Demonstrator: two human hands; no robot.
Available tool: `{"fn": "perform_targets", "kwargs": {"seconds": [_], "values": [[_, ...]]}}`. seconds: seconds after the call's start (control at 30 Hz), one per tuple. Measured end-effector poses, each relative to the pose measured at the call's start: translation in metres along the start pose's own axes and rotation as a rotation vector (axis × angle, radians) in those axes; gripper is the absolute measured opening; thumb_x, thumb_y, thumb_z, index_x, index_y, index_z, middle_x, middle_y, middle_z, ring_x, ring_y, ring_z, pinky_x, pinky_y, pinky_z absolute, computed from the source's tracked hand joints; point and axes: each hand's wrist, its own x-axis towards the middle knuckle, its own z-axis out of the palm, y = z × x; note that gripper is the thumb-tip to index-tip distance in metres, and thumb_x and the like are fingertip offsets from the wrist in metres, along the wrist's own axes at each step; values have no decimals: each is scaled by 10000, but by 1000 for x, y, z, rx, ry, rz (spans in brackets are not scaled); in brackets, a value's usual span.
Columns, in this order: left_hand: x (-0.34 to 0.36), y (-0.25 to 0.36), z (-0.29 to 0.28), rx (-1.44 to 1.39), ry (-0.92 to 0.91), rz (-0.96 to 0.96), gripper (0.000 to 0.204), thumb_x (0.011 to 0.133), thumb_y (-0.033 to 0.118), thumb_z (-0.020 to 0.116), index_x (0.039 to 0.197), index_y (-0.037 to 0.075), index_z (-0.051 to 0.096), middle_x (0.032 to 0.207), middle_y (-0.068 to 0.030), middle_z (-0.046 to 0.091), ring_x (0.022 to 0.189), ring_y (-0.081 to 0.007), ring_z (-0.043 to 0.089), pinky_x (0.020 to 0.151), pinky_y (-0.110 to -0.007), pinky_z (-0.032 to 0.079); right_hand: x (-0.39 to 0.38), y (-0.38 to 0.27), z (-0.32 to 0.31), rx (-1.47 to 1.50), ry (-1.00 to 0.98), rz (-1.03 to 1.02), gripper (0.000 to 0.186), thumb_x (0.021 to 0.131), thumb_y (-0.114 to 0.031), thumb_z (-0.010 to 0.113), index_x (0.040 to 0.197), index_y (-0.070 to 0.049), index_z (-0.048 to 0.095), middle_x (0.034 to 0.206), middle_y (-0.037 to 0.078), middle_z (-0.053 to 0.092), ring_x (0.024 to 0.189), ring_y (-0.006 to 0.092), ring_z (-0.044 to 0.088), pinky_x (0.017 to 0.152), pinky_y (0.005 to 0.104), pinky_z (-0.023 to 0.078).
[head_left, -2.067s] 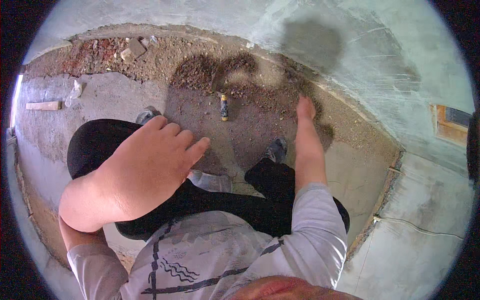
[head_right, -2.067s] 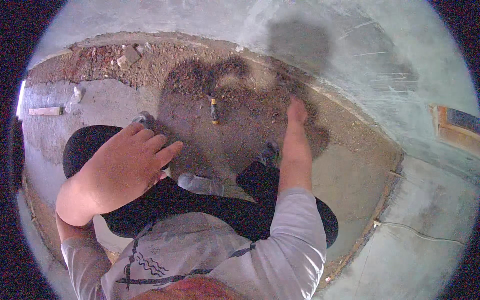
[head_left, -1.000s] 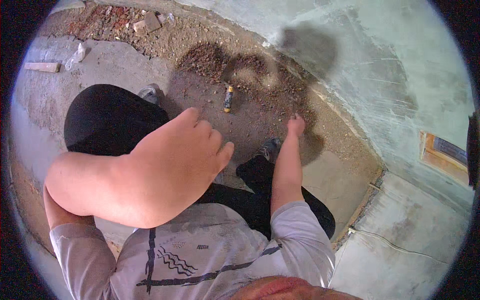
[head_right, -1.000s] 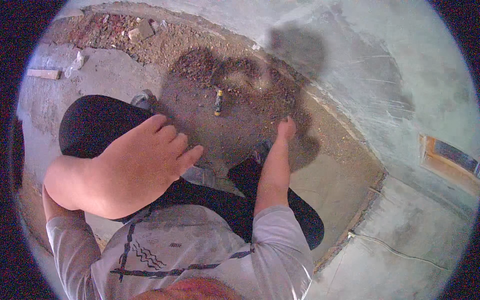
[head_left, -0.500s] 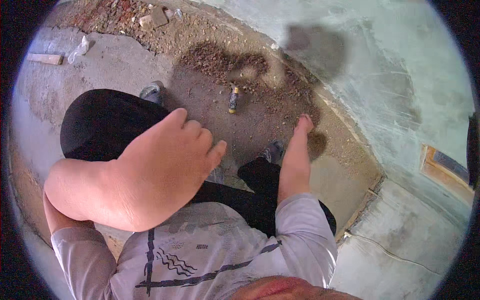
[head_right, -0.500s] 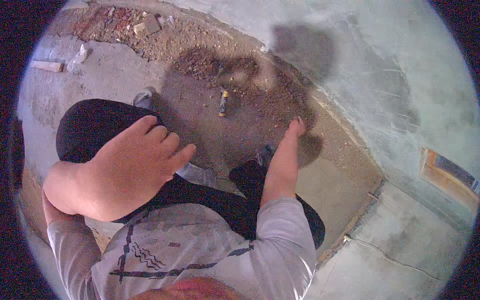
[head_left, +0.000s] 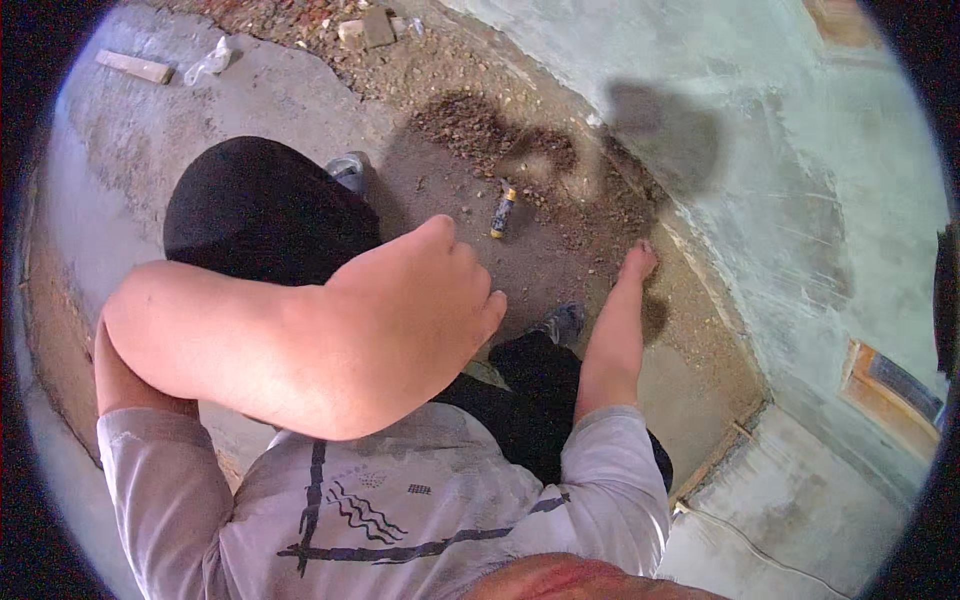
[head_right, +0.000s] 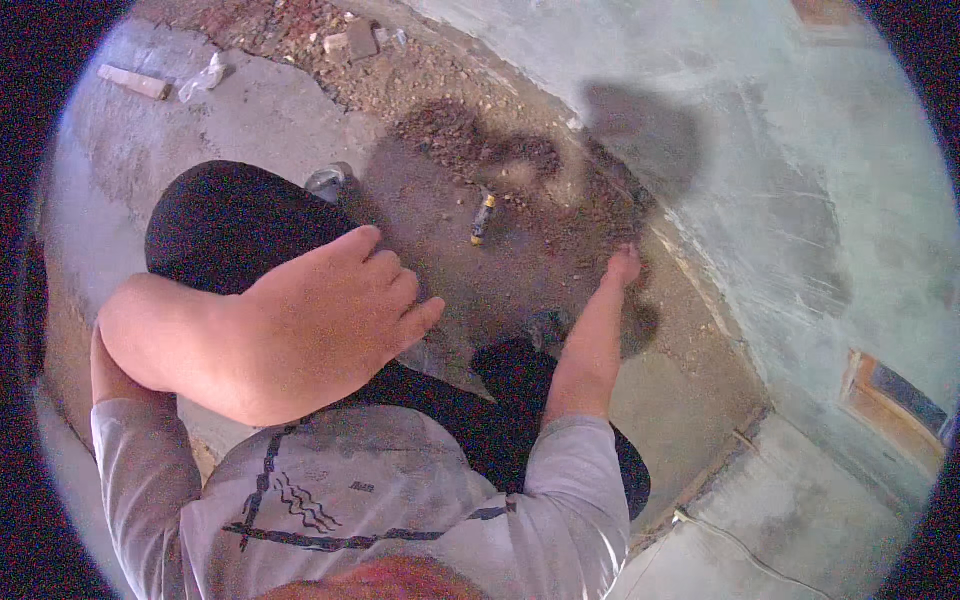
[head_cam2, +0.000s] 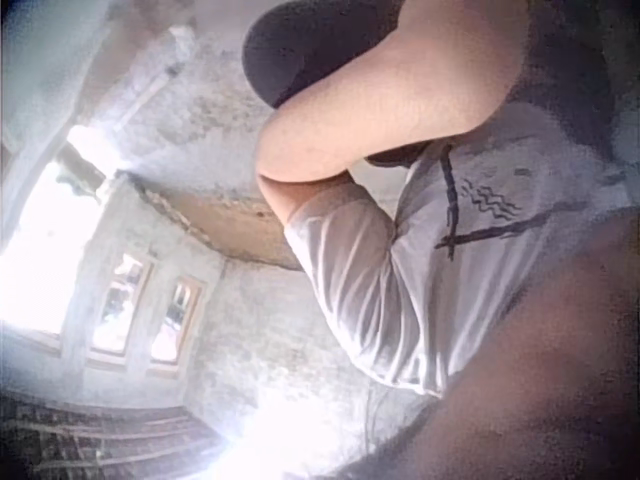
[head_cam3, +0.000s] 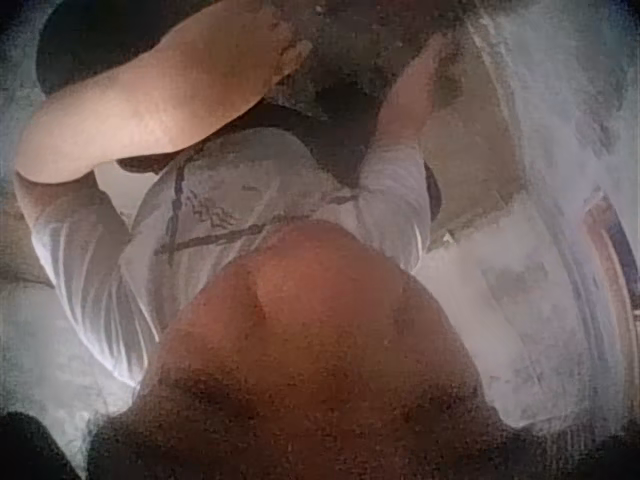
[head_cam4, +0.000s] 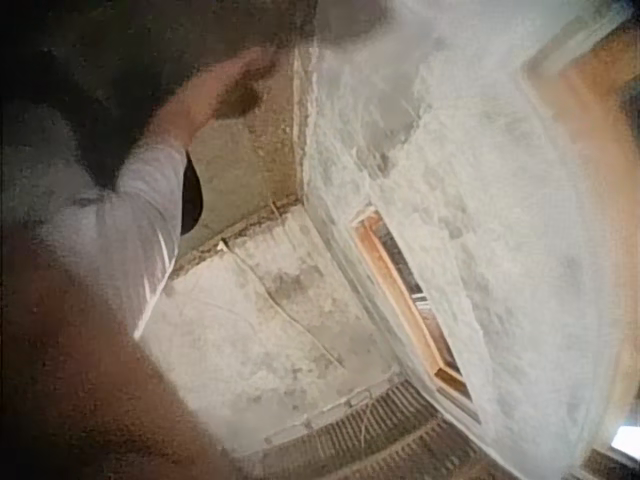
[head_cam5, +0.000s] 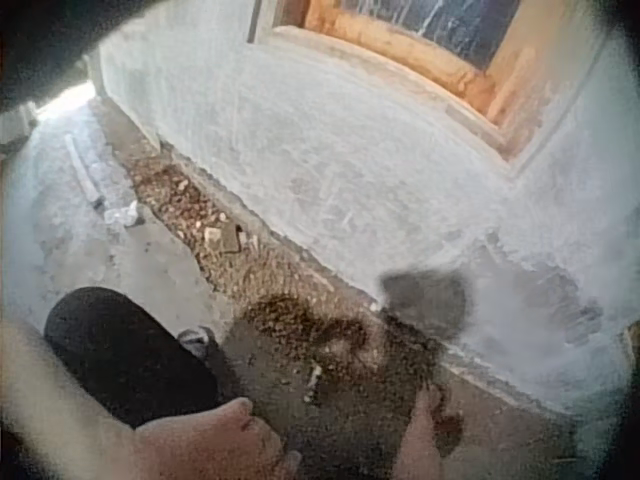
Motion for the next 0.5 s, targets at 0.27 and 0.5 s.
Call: {"fn": "perform_targets", "kwargs": {"seconds": [0.27, 0.5], "values": [[8, 8, -7, 12, -137, -13, 454, 909, 205, 515, 1321, 19, 551, 1042, -54, 649, 1013, -202, 605, 876, -351, 402, -73, -64, 16, -347, -125, -39, 353, 918, -240, 571, 1193, -45, 677, 1195, 213, 663, 1118, 390, 615, 960, 460, 478], [15, 19, -10, 69, -102, 74, 464, 905, 220, 532, 1330, 32, 553, 1041, -64, 653, 1002, -209, 608, 863, -357, 408, -153, -138, 67, -22, -183, 33, 382, 947, -274, 584, 1242, -39, 651, 1203, 223, 657, 1111, 395, 618, 947, 456, 478]]}}
